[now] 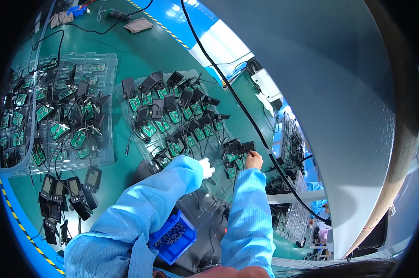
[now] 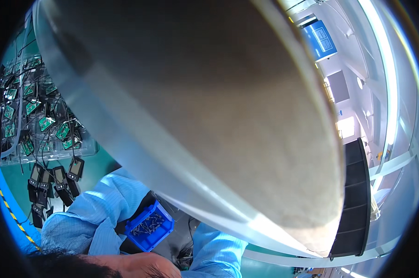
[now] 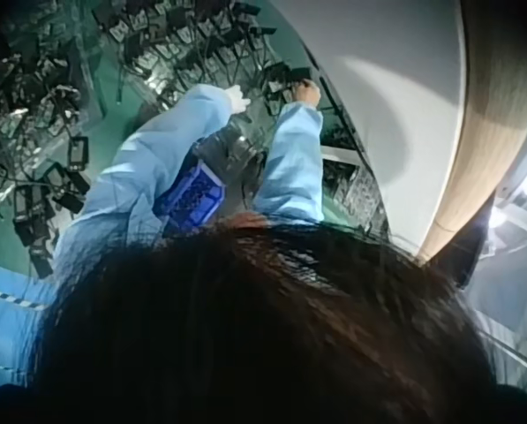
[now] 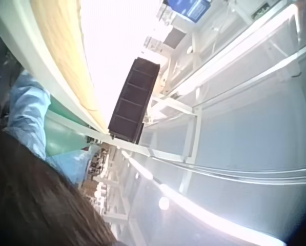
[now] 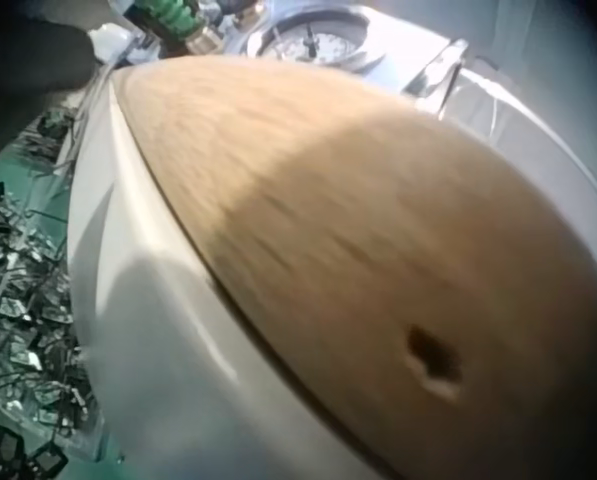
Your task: Assembling electronic components using a power tool on a production floor.
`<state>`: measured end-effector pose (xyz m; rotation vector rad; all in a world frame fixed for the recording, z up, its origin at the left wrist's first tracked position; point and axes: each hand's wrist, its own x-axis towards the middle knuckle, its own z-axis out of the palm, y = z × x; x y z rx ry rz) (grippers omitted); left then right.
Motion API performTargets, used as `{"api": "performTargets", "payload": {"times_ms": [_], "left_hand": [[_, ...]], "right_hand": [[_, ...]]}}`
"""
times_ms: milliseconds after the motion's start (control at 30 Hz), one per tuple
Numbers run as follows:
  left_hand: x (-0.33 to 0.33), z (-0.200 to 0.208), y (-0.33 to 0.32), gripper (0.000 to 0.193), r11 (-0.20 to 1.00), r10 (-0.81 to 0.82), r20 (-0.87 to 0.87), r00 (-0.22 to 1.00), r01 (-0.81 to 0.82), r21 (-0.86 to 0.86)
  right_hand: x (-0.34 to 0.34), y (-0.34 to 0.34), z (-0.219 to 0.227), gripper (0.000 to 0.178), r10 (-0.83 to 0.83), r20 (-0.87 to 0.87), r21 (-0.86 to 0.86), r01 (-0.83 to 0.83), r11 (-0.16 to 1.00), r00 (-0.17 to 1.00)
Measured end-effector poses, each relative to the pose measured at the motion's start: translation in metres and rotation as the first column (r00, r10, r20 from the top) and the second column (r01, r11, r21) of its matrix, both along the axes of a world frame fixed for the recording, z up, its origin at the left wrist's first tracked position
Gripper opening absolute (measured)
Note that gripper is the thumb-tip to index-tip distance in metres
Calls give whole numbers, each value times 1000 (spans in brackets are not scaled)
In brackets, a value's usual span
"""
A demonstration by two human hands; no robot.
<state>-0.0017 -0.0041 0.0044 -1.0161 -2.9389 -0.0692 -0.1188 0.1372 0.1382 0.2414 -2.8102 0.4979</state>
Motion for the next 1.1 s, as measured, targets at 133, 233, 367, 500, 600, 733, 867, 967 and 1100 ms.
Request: {"api": "performTargets", "payload": {"times_ms": [133, 233, 367, 500, 600, 733, 867, 967, 1100], "left_hand": [[-3, -1, 1, 20, 988, 156, -76, 985, -157, -14], [-9, -4, 0, 21, 985, 170, -27, 985, -171, -21], [-10, -9, -5, 24, 980, 195, -9, 981, -194, 50], [-13, -11, -1, 27, 969, 235, 94, 968, -241, 57], [-24, -24, 14, 28, 962, 272, 149, 951, -275, -1], [-40, -36, 33, 30, 945, 326, 220, 919, -321, -59], [-76, -66, 49, 32, 400, 509, 652, 563, -825, 400], [-81, -70, 37, 37, 36, 601, 695, 395, -882, 470], [-90, -69, 10, 47, 349, 747, 441, 498, -858, 377]], "right_hand": [[3, -4, -10, 19, 57, -25, 83, -55, 995, 998], [5, -8, -5, 20, 4, -15, 120, -2, 993, 1000], [3, -6, 6, 19, -93, -104, 166, 109, 980, 990], [9, -9, 5, 19, -70, -55, 198, 79, 977, 996], [8, -7, -7, 19, -19, -51, 208, 29, 978, 999], [10, -8, -9, 19, -37, -27, 199, 42, 979, 999], [18, -12, -4, 19, -27, -20, 215, 30, 976, 999], [15, -13, -8, 20, -12, -5, 189, 13, 982, 1000], [12, -23, -19, 21, 38, 83, 144, -50, 988, 996]]}}
